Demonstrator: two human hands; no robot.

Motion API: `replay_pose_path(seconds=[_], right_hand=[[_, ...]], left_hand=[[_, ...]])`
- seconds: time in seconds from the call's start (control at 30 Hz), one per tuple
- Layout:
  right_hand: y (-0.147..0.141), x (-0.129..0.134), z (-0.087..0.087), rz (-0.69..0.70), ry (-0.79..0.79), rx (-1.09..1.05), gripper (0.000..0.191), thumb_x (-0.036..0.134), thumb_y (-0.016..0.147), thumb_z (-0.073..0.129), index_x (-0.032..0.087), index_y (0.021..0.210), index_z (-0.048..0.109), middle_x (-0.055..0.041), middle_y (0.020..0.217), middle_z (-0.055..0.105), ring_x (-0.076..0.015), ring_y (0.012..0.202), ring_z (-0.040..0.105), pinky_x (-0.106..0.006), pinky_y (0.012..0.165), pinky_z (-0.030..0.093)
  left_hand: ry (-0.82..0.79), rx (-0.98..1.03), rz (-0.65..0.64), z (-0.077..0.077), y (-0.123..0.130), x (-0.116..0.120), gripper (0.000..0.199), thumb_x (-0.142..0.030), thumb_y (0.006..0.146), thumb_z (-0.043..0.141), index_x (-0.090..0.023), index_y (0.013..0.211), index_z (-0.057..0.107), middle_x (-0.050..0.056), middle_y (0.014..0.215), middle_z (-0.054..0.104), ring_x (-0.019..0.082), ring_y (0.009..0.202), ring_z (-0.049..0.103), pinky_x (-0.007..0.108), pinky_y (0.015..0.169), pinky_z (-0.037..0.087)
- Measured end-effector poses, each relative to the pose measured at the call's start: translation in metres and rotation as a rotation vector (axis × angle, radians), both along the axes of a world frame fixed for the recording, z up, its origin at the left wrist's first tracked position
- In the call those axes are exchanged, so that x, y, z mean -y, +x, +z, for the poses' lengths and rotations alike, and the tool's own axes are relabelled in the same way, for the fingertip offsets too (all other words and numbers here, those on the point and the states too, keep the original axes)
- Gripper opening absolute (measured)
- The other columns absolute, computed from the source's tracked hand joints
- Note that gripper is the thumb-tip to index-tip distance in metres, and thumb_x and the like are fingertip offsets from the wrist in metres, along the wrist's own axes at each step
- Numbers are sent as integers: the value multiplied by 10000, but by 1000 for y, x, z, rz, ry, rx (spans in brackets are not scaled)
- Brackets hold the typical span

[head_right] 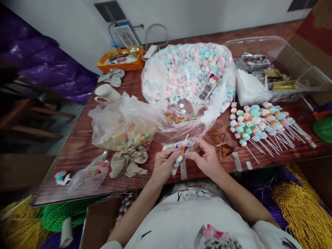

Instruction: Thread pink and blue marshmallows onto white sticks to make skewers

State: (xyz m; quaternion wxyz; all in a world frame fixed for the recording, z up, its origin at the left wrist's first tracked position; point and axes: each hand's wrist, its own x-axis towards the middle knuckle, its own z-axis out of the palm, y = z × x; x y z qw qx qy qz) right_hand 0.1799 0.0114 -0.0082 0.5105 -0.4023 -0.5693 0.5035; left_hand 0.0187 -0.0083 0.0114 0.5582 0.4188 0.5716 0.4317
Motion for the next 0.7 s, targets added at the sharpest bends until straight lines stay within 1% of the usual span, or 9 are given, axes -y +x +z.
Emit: replay_pose_path(seconds=[0.03, 0.07, 0.13, 0.2, 0.27, 0.4, 0.5, 0.6, 0.7], right_hand=[[-3, 3, -3, 18, -10, 23, 131, 281, 801, 695, 198, 889, 642, 45, 659, 573, -92, 566, 509, -217, 549, 418], [-6, 5, -6, 20, -10, 50, 116, 279, 813, 679, 187, 766, 626, 48, 616, 547, -87, 550, 487, -216, 540, 406], [-8, 7, -9, -23, 23, 84, 194, 260, 852, 622, 182, 677, 592, 43, 590, 527, -91, 550, 473, -220, 546, 404], [-7, 6, -9, -77, 111, 121, 145, 218, 875, 572, 186, 741, 618, 25, 630, 558, -106, 587, 501, -237, 586, 428], [-6, 6, -7, -93, 261, 204, 114, 167, 870, 551, 192, 800, 637, 3, 678, 582, -123, 630, 525, -258, 622, 439], [-8, 6, -2, -158, 498, 319, 140, 121, 846, 539, 208, 824, 647, -28, 740, 583, -147, 676, 523, -293, 646, 431], [-13, 5, -1, -200, 516, 328, 150, 132, 840, 534, 223, 832, 652, -31, 773, 577, -154, 705, 523, -315, 667, 433], [-16, 2, -3, -172, 467, 298, 154, 145, 856, 518, 224, 837, 649, -29, 783, 568, -155, 730, 541, -326, 689, 449], [-19, 0, -6, -163, 473, 285, 152, 138, 861, 519, 222, 861, 646, -29, 793, 565, -155, 745, 548, -326, 699, 460]], left_hand=[[5, 4, 45, -3, 3, 0, 342, -491, 768, 690, -158, 708, 642, -58, 487, 484, 48, 337, 345, 197, 333, 243], [13, -2, 69, -6, 5, 1, 334, -489, 760, 700, -158, 737, 664, -56, 499, 499, 50, 355, 363, 194, 346, 271], [31, 1, 63, -10, 7, 2, 339, -495, 771, 693, -157, 796, 693, -41, 553, 541, 63, 434, 425, 189, 409, 347], [22, 73, 4, -13, 6, 4, 364, -513, 802, 659, -152, 834, 702, -20, 629, 584, 83, 544, 489, 192, 503, 413], [-29, 209, -56, -14, 3, 6, 380, -520, 811, 652, -142, 825, 695, -6, 674, 602, 95, 619, 513, 199, 583, 440], [-203, 453, -108, -14, 2, 11, 366, -480, 741, 743, -124, 753, 659, 0, 664, 596, 92, 599, 503, 210, 602, 430], [-281, 573, -132, -15, 3, 13, 339, -422, 699, 795, -119, 774, 664, 3, 678, 610, 98, 611, 523, 218, 627, 429], [-312, 659, -152, -18, 5, 13, 317, -383, 683, 813, -120, 797, 677, 13, 712, 639, 116, 656, 563, 239, 680, 441], [-307, 684, -117, -21, 7, 12, 311, -384, 687, 809, -128, 820, 692, 29, 758, 672, 145, 728, 601, 264, 746, 452]])
